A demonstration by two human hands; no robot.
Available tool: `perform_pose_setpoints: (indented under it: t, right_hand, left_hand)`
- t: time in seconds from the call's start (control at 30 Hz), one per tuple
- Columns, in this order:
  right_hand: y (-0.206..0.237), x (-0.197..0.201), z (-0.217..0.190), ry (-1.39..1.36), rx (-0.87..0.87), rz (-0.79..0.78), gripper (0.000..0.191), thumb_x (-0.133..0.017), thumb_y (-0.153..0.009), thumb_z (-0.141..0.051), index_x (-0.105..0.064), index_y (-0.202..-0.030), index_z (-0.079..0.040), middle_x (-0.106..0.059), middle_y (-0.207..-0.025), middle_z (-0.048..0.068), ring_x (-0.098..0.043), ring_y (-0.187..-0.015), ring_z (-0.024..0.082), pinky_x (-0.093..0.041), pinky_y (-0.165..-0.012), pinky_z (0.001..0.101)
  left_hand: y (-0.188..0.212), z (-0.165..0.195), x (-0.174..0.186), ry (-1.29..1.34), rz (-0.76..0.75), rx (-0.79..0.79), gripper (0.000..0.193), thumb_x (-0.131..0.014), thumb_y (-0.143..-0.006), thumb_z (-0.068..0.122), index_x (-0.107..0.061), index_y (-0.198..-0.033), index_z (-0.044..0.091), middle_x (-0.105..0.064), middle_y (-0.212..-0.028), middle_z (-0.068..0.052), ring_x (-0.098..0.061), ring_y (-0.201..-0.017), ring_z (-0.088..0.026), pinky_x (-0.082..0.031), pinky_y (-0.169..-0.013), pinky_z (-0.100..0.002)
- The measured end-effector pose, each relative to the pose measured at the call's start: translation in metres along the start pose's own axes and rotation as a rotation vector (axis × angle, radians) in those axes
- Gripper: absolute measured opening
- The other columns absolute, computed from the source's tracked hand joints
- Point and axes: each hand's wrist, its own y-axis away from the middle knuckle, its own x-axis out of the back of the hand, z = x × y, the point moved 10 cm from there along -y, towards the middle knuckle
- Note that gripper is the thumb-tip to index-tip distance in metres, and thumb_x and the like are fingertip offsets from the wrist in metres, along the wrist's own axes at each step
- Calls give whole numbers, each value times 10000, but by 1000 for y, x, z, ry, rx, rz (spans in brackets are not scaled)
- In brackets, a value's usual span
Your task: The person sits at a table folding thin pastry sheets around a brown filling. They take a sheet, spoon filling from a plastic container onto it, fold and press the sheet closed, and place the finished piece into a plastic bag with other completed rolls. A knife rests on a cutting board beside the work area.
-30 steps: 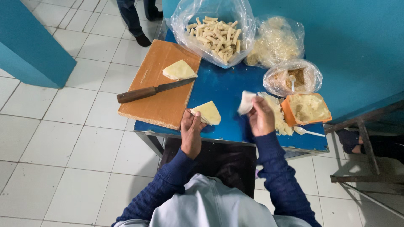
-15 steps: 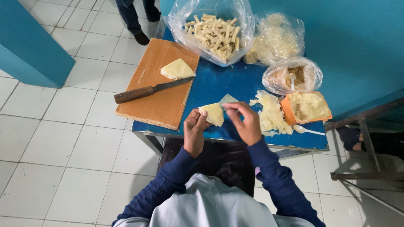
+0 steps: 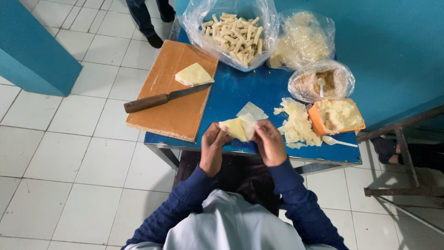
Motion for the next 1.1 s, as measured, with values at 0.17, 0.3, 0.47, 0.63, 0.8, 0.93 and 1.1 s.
perform_pose_setpoints:
  t: [0.17,0.3,0.47,0.63,0.8,0.93,1.1]
  right_hand:
    - [-15,46,-22,-119,96,97,82,-629,-956,-149,-635,-1015,-92,-742,-1069,87,-735,-959,175,-620,-849,317]
    - [-26,28,-78,788,514,170,65,-696,-1013,-103,-669,-1056,-63,-713,-1023,98,-681,-894,215,-561,-788,358]
    - [-3,-45,-69,1253,786,-16,60,-728,-920,-54,-701,-974,-49,-750,-1046,94,-703,-952,294,-563,-823,384]
    - [10,-59,-69,1293,802,-82,101,-721,-907,-44,-702,-1006,-39,-750,-1084,111,-696,-992,310,-559,-846,386]
    - [10,-64,-74,1263,774,-126,120,-754,-887,-71,-722,-1001,-58,-745,-1102,103,-700,-1017,296,-562,-862,380]
    - [8,-62,-86,1053,570,-99,134,-741,-908,-77,-731,-1040,-60,-736,-1099,86,-715,-955,248,-561,-808,344]
    - [31,-88,-90,989,565,-83,249,-828,-811,-116,-689,-999,-28,-698,-1005,92,-685,-849,226,-544,-727,316]
  left_hand:
    - [8,10,12,73,58,-10,211,-504,-1087,226,-547,-1077,19,-690,-1076,-121,-706,-964,-191,-582,-885,-365]
    - [6,15,12,28,73,-15,226,-503,-1095,244,-551,-1084,23,-696,-1070,-121,-699,-970,-184,-573,-884,-344]
    - [5,20,13,-4,101,-8,255,-500,-1092,248,-573,-1117,5,-694,-1083,-104,-694,-995,-173,-566,-893,-331]
    - [5,20,13,-2,100,-15,260,-490,-1102,234,-589,-1124,-6,-693,-1083,-101,-692,-996,-174,-571,-897,-337]
    - [-1,16,8,22,81,-25,234,-530,-1077,200,-600,-1072,-24,-708,-1061,-114,-717,-960,-170,-597,-888,-327]
    - [-5,8,5,-55,87,5,216,-593,-1053,175,-628,-1038,-37,-732,-1020,-124,-712,-891,-152,-577,-825,-282]
    - [-6,-6,-7,-1,46,2,160,-668,-1011,130,-602,-1002,-16,-702,-975,-63,-672,-863,-106,-554,-754,-262]
